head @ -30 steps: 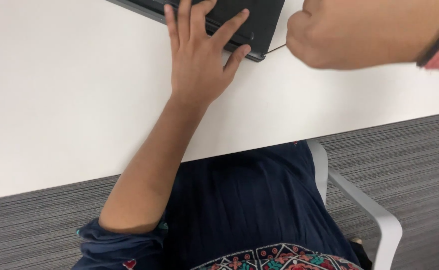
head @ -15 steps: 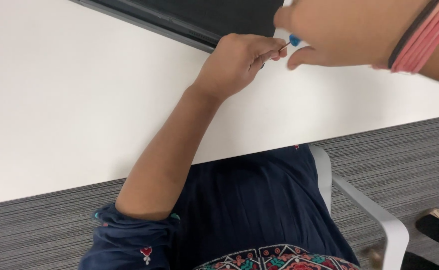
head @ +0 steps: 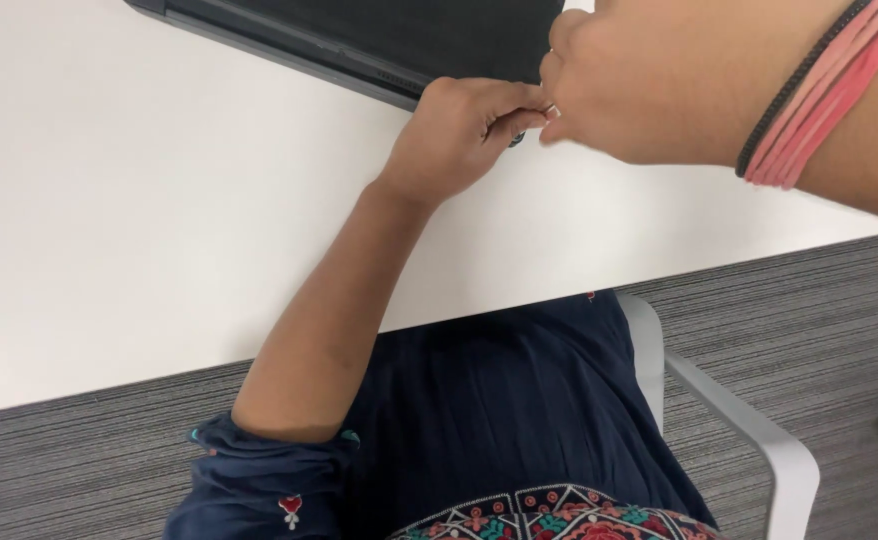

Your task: Using a screwdriver to remove screws from the bottom of a laptop and prying the casing open.

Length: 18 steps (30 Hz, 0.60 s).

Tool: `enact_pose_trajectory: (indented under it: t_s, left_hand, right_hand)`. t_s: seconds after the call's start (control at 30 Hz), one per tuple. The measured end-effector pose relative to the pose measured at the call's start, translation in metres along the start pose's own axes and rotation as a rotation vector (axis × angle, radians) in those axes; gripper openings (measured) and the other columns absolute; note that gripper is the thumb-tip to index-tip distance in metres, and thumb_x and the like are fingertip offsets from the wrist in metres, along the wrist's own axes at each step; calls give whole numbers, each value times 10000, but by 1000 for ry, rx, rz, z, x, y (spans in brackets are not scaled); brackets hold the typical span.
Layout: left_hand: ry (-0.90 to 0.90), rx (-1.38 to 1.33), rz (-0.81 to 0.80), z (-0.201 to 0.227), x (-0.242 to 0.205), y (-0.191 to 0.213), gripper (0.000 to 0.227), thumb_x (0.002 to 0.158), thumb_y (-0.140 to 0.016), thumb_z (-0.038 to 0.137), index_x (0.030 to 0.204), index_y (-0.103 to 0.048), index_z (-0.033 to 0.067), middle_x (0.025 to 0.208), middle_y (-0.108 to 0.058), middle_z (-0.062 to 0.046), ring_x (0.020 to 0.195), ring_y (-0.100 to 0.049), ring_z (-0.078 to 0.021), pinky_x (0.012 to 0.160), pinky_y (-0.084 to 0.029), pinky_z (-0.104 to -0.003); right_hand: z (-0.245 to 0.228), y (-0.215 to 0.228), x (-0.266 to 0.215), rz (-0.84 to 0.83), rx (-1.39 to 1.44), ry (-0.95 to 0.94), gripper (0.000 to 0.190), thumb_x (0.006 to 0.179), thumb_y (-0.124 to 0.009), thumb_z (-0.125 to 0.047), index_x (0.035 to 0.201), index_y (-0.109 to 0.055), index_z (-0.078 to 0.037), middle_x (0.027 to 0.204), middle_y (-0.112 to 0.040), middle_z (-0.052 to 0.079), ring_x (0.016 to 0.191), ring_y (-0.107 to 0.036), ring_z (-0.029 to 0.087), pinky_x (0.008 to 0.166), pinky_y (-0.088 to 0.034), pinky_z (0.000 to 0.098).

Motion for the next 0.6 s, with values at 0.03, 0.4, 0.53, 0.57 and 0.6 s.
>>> enact_pose_trajectory:
  t_s: [0.03,0.4,0.53,0.57,0.6]
  left_hand:
    - [-10,-2,10,1,-1,-2,143,959,-756,155,1051,-752,45,902,-773,-65,772,-768,-175,677,-616,-280]
    - [24,86,-24,3,4,-4,135,910,-804,178,933,-762,52,768,-743,-66,613,-692,-185,565,-544,-312]
    - [42,70,-16,6,5,-4,173,892,-804,183,974,-767,35,826,-759,-88,690,-731,-203,619,-576,-306]
    - [24,71,-11,7,6,-5,173,892,-804,183,974,-767,35,826,-759,-88,690,-731,-203,619,-576,-306]
    - [-5,97,-10,8,6,-5,179,889,-801,192,966,-761,36,847,-765,-84,709,-736,-201,647,-584,-305]
  right_hand:
    - [1,16,-5,64,67,14,464,1030,-453,-519,966,-702,-132,974,-676,-17,825,-666,110,734,-562,253]
    - [15,58,-19,-55,331,-72,308,894,-698,-213,1184,-652,-119,1141,-656,39,773,-756,177,561,-618,313]
    - [24,65,-30,-268,656,-316,557,1066,-465,-596,1069,-707,-95,799,-770,127,743,-759,268,619,-625,372]
    - [25,61,-30,-266,645,-331,557,1066,-465,-596,1069,-707,-95,799,-770,127,743,-759,268,619,-625,372]
    - [27,58,-30,-235,623,-355,473,1051,-521,-501,974,-743,-90,802,-754,137,749,-754,272,622,-622,367]
Point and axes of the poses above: each hand's wrist, its own x-axis towards the middle knuckle, its own y-axis out of the back of the hand, z = x × y, the point moved 4 cm from there along x, towards the middle knuckle
